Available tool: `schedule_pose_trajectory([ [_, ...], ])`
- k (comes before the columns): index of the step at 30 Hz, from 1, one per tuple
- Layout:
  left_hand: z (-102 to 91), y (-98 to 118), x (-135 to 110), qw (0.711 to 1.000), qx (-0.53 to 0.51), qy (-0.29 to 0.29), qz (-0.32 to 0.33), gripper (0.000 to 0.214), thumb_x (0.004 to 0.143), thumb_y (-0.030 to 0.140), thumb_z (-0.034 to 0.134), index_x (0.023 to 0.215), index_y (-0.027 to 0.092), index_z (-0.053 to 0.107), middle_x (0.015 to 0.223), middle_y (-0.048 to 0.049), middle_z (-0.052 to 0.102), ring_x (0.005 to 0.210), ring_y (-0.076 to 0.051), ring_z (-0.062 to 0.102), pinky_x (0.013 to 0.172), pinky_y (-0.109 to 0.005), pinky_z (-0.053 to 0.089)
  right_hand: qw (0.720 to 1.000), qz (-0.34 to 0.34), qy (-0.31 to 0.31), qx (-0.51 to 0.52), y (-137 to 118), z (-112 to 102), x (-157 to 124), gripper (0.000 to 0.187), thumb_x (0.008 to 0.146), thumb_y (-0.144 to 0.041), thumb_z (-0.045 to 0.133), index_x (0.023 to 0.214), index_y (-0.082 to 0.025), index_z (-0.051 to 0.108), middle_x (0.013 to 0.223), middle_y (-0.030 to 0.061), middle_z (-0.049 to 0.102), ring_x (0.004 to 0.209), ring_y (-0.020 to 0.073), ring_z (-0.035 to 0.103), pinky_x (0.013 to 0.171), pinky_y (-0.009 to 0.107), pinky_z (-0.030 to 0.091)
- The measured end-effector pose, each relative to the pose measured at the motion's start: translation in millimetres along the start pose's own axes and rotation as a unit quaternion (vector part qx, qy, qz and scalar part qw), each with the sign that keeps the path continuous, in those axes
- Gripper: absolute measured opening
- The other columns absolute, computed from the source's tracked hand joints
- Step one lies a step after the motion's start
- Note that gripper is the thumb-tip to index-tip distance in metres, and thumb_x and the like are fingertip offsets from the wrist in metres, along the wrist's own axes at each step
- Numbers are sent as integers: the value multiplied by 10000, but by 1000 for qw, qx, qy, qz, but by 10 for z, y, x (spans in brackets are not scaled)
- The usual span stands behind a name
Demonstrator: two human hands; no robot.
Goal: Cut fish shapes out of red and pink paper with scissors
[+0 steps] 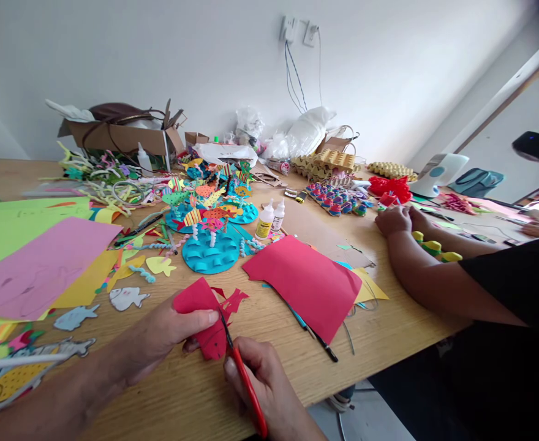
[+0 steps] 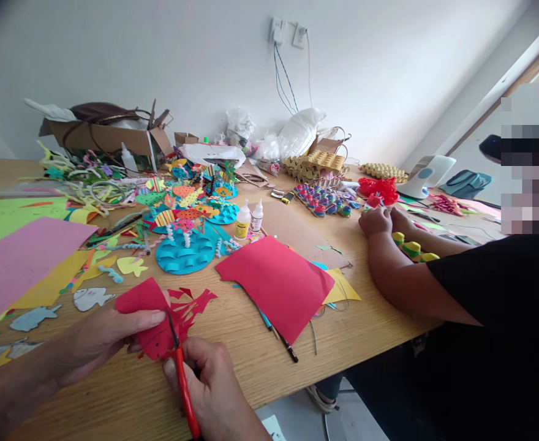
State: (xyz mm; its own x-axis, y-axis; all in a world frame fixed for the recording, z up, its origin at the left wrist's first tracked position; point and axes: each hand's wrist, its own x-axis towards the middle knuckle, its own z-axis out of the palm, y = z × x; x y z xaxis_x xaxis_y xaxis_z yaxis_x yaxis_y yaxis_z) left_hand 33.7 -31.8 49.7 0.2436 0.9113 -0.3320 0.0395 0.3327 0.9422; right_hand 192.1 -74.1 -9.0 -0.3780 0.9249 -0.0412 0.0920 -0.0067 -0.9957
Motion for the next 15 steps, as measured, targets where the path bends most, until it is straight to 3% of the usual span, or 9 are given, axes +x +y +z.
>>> schedule_pose_trajectory([
  [9, 18, 11, -6, 1000, 22, -17, -15, 227, 640, 363, 569, 501, 190, 521, 454, 50, 475, 464, -106, 363, 465, -222, 268, 1000, 9, -3, 4, -29, 3, -8, 477, 826, -583, 409, 631, -153, 483, 557, -38, 312, 512, 84, 264, 444, 205, 212],
  [15, -53, -9, 53, 994, 80, -72, -30, 252, 630, 423, 547, 545, 193, 490, 482, 54, 457, 480, -111, 353, 468, -232, 272, 1000, 6, -5, 17, 12, -2, -14, 459, 808, -581, 436, 610, -168, 410, 581, -39, 296, 530, 84, 251, 452, 210, 195],
])
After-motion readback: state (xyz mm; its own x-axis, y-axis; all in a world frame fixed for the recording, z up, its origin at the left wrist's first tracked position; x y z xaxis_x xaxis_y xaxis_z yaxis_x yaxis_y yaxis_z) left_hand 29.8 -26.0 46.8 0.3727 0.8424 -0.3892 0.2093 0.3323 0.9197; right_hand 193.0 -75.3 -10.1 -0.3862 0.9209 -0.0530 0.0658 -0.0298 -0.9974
